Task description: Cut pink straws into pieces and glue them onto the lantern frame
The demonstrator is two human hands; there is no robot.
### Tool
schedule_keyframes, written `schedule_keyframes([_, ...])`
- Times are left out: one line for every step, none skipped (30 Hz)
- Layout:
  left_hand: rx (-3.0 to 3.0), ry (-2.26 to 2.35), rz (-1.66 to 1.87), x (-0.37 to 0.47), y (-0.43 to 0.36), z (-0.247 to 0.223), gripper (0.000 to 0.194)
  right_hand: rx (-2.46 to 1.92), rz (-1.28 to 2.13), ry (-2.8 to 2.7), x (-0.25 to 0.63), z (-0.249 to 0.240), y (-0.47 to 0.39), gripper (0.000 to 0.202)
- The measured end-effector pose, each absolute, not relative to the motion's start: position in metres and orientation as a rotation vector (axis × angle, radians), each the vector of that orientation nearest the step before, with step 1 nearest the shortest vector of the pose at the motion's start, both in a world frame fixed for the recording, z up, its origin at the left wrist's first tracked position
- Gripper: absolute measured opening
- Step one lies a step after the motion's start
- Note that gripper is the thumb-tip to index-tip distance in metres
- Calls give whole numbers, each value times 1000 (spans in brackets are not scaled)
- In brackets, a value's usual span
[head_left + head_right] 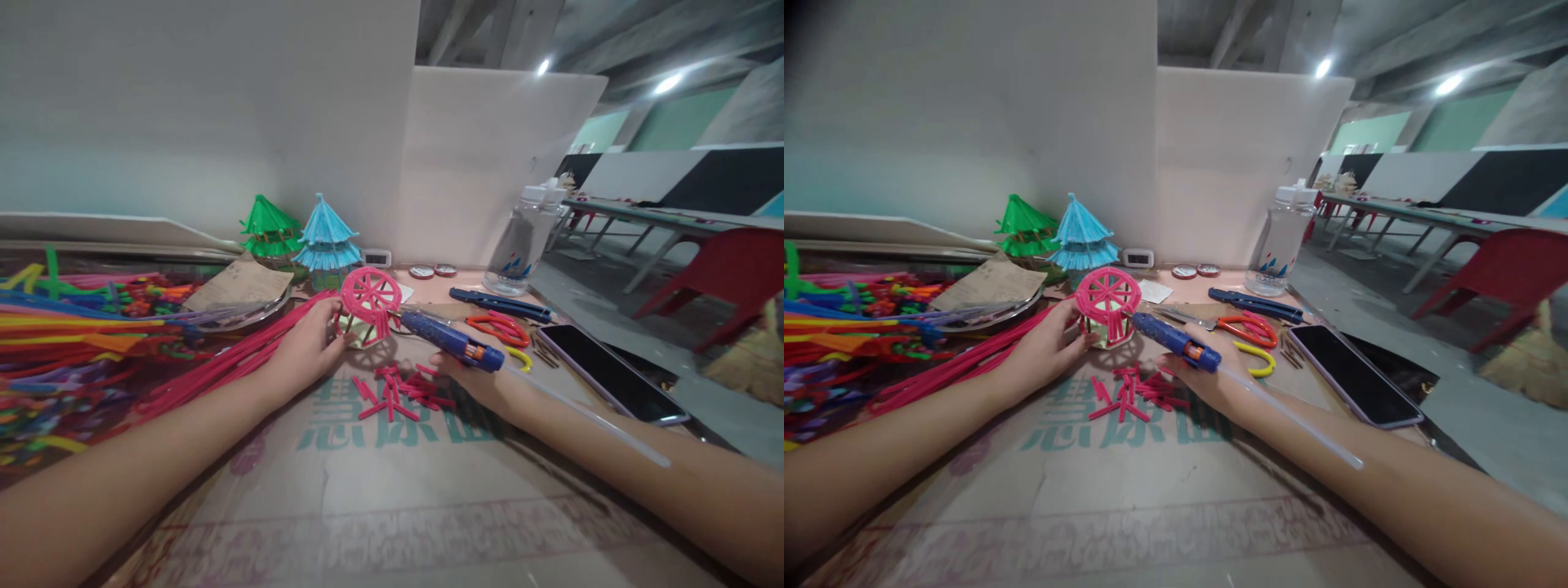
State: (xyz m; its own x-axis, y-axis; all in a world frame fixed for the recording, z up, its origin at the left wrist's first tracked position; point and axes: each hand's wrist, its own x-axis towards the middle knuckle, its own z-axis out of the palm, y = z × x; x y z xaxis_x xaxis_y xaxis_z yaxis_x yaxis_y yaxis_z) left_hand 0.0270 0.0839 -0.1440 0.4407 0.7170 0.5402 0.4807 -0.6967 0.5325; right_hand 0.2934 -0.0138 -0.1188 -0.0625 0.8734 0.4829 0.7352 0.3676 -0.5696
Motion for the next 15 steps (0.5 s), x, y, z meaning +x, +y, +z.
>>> schedule_keyframes([2396,1026,1113,27,84,-144,36,-1420,217,-1823,293,-119,-14,33])
schedule_keyframes([2394,1023,1114,27,84,-144,35,-1431,214,-1816,293,-119,-14,33])
schedule_keyframes([2392,1018,1115,27,84,-144,35,-1437,218,-1816,293,-119,-13,33])
schedule_keyframes([2389,1012,1117,28,84,-144,35,-1437,225,-1814,293,-119,-13,33])
schedule_keyframes([2385,1005,1118,28,84,-144,35,-1432,232,-1813,292,-118,-13,34])
schedule_keyframes([2379,1001,1121,28,84,-144,35,-1423,238,-1812,292,-118,-13,34])
schedule_keyframes([2374,999,1122,28,84,-144,34,-1419,240,-1809,292,-118,-13,34])
schedule_keyframes([2373,1000,1122,28,84,-144,34,-1417,237,-1805,292,-118,-13,34])
schedule_keyframes([2376,998,1122,28,85,-144,34,-1418,228,-1800,291,-118,-14,34])
schedule_keyframes([2379,995,1123,28,85,-144,33,-1423,223,-1796,291,-117,-14,33])
schedule_keyframes([2383,988,1124,28,85,-144,32,-1427,228,-1795,291,-116,-15,33])
schedule_keyframes([2386,981,1124,27,85,-144,31,-1431,237,-1790,290,-116,-16,32])
schedule_keyframes([2386,975,1124,27,85,-144,31,-1440,254,-1786,290,-115,-17,32])
schedule_keyframes([2383,973,1124,27,85,-144,30,-1447,269,-1782,290,-114,-17,31])
schedule_keyframes([2379,972,1124,27,85,-144,30,-1454,276,-1781,290,-114,-18,31])
